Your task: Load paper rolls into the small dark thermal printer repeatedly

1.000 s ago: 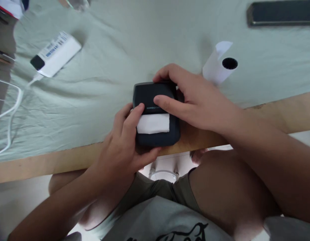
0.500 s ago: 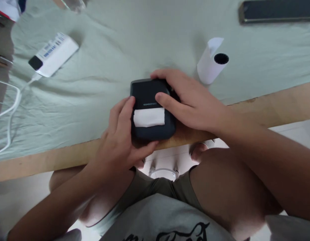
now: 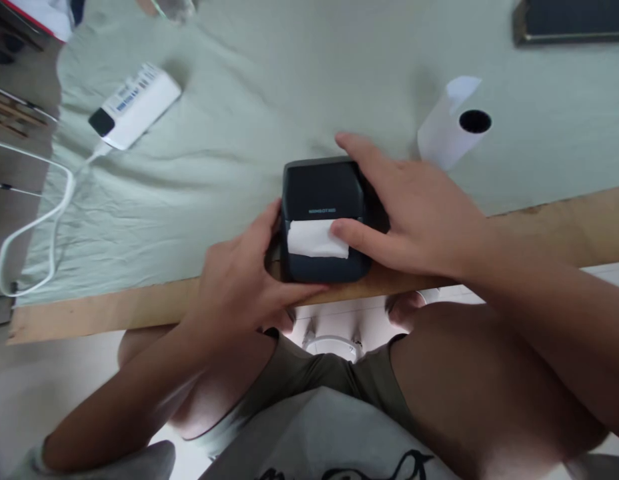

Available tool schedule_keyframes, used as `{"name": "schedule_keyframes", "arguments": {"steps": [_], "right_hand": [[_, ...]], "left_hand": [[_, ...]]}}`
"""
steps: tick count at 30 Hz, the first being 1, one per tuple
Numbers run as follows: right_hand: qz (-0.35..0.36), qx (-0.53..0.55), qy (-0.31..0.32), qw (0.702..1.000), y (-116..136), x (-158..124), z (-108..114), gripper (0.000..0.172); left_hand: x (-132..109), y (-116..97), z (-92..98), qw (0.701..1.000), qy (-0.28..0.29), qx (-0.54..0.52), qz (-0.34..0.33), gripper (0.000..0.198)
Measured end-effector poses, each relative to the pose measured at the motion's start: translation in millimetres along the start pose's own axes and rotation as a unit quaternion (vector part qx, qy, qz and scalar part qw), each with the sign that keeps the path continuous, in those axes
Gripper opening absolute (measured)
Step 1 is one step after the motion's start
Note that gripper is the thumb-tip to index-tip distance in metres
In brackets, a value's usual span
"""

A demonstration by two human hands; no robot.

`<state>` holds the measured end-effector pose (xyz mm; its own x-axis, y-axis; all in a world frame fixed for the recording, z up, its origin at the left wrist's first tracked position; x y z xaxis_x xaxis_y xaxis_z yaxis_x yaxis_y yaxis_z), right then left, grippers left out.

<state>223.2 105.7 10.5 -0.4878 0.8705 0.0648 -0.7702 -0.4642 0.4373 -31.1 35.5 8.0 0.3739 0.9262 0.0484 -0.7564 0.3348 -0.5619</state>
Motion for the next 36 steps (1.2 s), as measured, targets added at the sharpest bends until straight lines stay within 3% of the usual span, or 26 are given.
{"name": "schedule_keyframes", "arguments": {"steps": [6, 9, 11, 16, 19, 21, 24, 28, 31, 33, 36], "right_hand": [[-0.021, 0.02, 0.025, 0.999, -7.2, 0.7, 10.0, 0.096], [-0.02, -0.001, 0.011, 1.0, -3.7, 2.7, 23.8, 0.096], [-0.023, -0.017, -0.034, 0.999, 4.6, 4.3, 33.5, 0.094], [-0.103, 0.081, -0.177, 0.975, 34.5, 7.8, 41.7, 0.035], [-0.103, 0.109, -0.214, 0.965, 47.5, 12.7, 36.2, 0.02], [-0.08, 0.054, -0.191, 0.977, 49.4, 18.4, 32.1, 0.016], [-0.043, -0.039, -0.085, 0.995, 40.6, 30.5, 26.0, 0.011], [-0.022, -0.122, 0.028, 0.992, 24.9, 48.4, 23.1, 0.03], [-0.032, -0.15, 0.094, 0.984, 26.0, 55.1, 23.4, 0.034], [-0.051, -0.134, 0.097, 0.985, 32.9, 52.6, 27.7, 0.031], [-0.059, -0.023, 0.04, 0.997, 44.2, 41.5, 38.9, 0.037]], "left_hand": [[-1.9, -3.9, -5.3, 1.0, -0.003, -0.004, 0.017, 0.115], [-6.7, -1.3, -10.0, 0.999, -0.039, 0.002, -0.034, 0.116], [-9.7, 1.0, -13.8, 0.996, -0.055, 0.01, -0.073, 0.119], [-13.4, 4.4, -22.6, 0.99, -0.067, 0.052, -0.114, 0.117], [-13.7, 3.6, -23.9, 0.986, -0.081, 0.063, -0.135, 0.114], [-13.6, 2.8, -24.1, 0.983, -0.087, 0.066, -0.147, 0.113], [-13.6, 1.7, -24.7, 0.98, -0.097, 0.077, -0.157, 0.115], [-13.8, 1.6, -25.5, 0.979, -0.1, 0.088, -0.153, 0.12], [-14.3, 2.5, -25.5, 0.979, -0.096, 0.084, -0.158, 0.12], [-14.5, 3.4, -25.5, 0.98, -0.097, 0.077, -0.154, 0.12], [-14.6, 3.4, -25.6, 0.982, -0.097, 0.067, -0.151, 0.12]]}}
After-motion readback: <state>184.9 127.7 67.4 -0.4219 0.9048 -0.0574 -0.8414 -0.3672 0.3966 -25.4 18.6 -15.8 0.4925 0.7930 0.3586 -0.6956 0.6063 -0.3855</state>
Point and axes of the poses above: each hand's wrist, its own x-axis towards the middle knuckle, its own z-axis out of the back of the hand, y = z × x, the point moved 3 cm from there along x, towards the middle knuckle, and after that the axes turned 5 degrees about -z, right-handed, at the moved point
